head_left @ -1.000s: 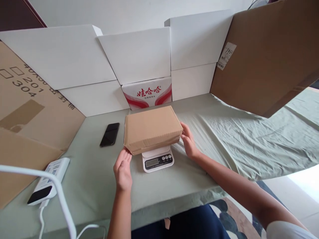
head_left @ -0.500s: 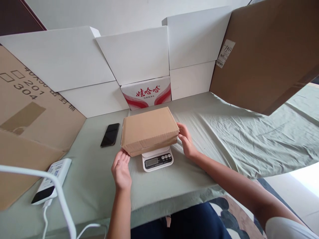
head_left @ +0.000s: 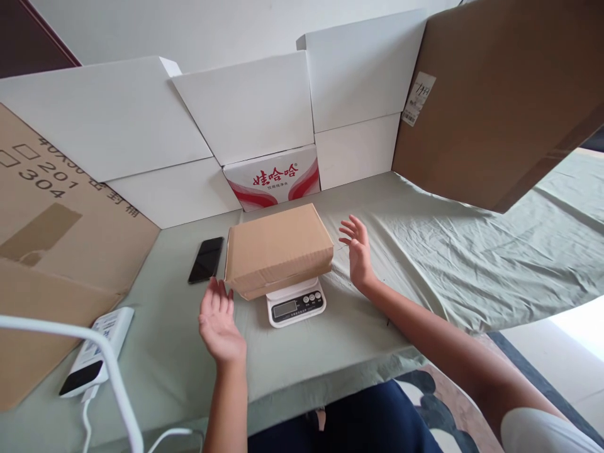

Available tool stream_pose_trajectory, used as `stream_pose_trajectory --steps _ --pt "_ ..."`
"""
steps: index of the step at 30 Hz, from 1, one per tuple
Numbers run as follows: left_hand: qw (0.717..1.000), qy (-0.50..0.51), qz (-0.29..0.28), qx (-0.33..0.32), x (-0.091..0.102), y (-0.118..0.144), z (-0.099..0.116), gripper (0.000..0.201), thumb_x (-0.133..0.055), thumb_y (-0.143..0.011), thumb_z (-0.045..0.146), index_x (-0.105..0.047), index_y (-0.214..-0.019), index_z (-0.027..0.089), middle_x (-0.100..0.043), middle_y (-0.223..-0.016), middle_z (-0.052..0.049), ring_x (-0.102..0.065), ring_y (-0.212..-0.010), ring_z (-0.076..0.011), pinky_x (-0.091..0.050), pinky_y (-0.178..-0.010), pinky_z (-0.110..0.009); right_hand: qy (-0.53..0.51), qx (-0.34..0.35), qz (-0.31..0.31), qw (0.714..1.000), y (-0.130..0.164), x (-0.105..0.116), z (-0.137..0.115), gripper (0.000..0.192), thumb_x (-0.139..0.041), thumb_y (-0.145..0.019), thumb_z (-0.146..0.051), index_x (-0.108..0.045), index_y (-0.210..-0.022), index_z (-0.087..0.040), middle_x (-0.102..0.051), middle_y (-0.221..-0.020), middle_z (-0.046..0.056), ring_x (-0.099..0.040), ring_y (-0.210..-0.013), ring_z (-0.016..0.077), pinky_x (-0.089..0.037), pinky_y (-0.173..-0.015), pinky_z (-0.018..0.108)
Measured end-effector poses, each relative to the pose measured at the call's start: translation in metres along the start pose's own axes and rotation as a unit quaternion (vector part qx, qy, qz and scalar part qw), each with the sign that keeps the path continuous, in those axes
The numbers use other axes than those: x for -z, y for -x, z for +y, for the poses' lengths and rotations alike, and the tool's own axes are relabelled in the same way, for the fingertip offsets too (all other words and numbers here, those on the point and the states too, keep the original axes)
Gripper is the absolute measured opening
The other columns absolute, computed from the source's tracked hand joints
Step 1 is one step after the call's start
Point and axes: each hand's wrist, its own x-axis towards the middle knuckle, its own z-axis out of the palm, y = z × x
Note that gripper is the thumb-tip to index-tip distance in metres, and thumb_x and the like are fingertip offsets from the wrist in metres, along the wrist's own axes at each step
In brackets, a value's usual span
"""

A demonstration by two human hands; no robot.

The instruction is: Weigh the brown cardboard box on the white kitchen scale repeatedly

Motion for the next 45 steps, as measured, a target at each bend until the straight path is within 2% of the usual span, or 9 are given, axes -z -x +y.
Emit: stream_pose_trajectory --steps 9,15,23,31,35,38,41,43,45 --pt "1.0 -0.007 -0.008 0.01 0.002 -0.001 -0.004 0.06 -0.044 -0.091 0.064 -0.068 -0.13 0.026 -0.056 -0.15 -0.012 -0.046 -0.144 -0.0306 -0.034 -0.118 -0.048 -0.014 -0.051 -0.006 0.999 0.001 -0.003 0.006 0.052 -0.047 -0.088 -0.052 -0.052 -0.137 -0.035 -0.056 -0.139 0.006 -0.056 -0.126 0.0298 -0.045 -0.106 0.051" --pt "0.999 -0.028 0.004 0.04 0.004 -0.001 -0.005 0.069 -0.045 -0.086 0.071 -0.067 -0.13 0.023 -0.058 -0.147 -0.016 -0.049 -0.141 -0.0343 -0.034 -0.117 -0.052 -0.023 -0.074 -0.056 0.995 0.003 -0.005 0.005 0.043 -0.049 -0.089 -0.049 -0.062 -0.126 -0.032 -0.064 -0.132 0.006 -0.057 -0.126 0.0298 -0.044 -0.106 0.049" --pt "0.998 -0.036 0.009 0.057 0.003 0.0 -0.007 0.075 -0.047 -0.082 0.076 -0.068 -0.127 0.019 -0.062 -0.14 -0.019 -0.052 -0.138 -0.0361 -0.033 -0.116 -0.054 -0.015 -0.068 -0.072 0.995 0.006 -0.005 0.006 0.045 -0.05 -0.091 -0.053 -0.061 -0.129 -0.033 -0.063 -0.136 0.004 -0.057 -0.126 0.0293 -0.044 -0.107 0.048" --pt "0.993 -0.062 -0.003 0.097 0.006 0.0 -0.013 0.075 -0.052 -0.077 0.076 -0.071 -0.119 0.017 -0.065 -0.135 -0.021 -0.054 -0.135 -0.0379 -0.036 -0.114 -0.055 0.031 -0.029 -0.147 0.988 0.016 -0.01 -0.011 0.048 -0.047 -0.096 -0.057 -0.056 -0.138 -0.036 -0.056 -0.147 0.002 -0.051 -0.134 0.0295 -0.04 -0.114 0.05" --pt "0.993 -0.059 0.003 0.098 0.005 -0.002 -0.01 0.073 -0.054 -0.077 0.075 -0.071 -0.119 0.017 -0.065 -0.134 -0.021 -0.054 -0.135 -0.0375 -0.036 -0.114 -0.056 0.019 -0.024 -0.149 0.988 0.019 -0.013 -0.013 0.051 -0.048 -0.095 -0.061 -0.055 -0.14 -0.037 -0.055 -0.148 0.002 -0.048 -0.138 0.0314 -0.038 -0.116 0.052" --pt "0.996 -0.042 -0.018 0.081 -0.004 -0.019 -0.004 0.066 -0.054 -0.078 0.073 -0.071 -0.114 0.019 -0.068 -0.128 -0.019 -0.059 -0.13 -0.0366 -0.039 -0.112 -0.056 -0.007 -0.005 -0.132 0.991 0.009 -0.021 -0.017 0.058 -0.05 -0.092 -0.066 -0.053 -0.141 -0.035 -0.054 -0.15 0.003 -0.047 -0.139 0.0326 -0.039 -0.116 0.052" --pt "0.997 -0.05 -0.038 0.049 -0.022 -0.057 -0.003 0.055 -0.058 -0.08 0.065 -0.069 -0.108 0.02 -0.071 -0.12 -0.016 -0.064 -0.122 -0.0337 -0.045 -0.108 -0.053 -0.022 0.026 -0.116 0.993 -0.018 -0.036 -0.019 0.058 -0.047 -0.092 -0.067 -0.053 -0.138 -0.032 -0.054 -0.149 0.004 -0.047 -0.14 0.0319 -0.04 -0.117 0.051" --pt "0.995 -0.082 -0.038 0.038 -0.037 -0.088 -0.012 0.047 -0.06 -0.081 0.06 -0.067 -0.102 0.018 -0.072 -0.111 -0.016 -0.068 -0.116 -0.0324 -0.048 -0.104 -0.051 -0.031 0.035 -0.12 0.992 -0.041 -0.048 -0.012 0.054 -0.046 -0.094 -0.064 -0.053 -0.135 -0.031 -0.056 -0.147 0.005 -0.05 -0.137 0.0306 -0.041 -0.116 0.05" --pt "0.992 -0.11 -0.021 0.061 -0.049 -0.113 -0.027 0.044 -0.058 -0.082 0.058 -0.065 -0.096 0.017 -0.072 -0.107 -0.017 -0.07 -0.112 -0.0318 -0.051 -0.101 -0.05 -0.042 0.035 -0.112 0.992 -0.061 -0.06 0.003 0.048 -0.047 -0.094 -0.058 -0.054 -0.132 -0.03 -0.058 -0.144 0.005 -0.051 -0.135 0.0284 -0.04 -0.116 0.048"
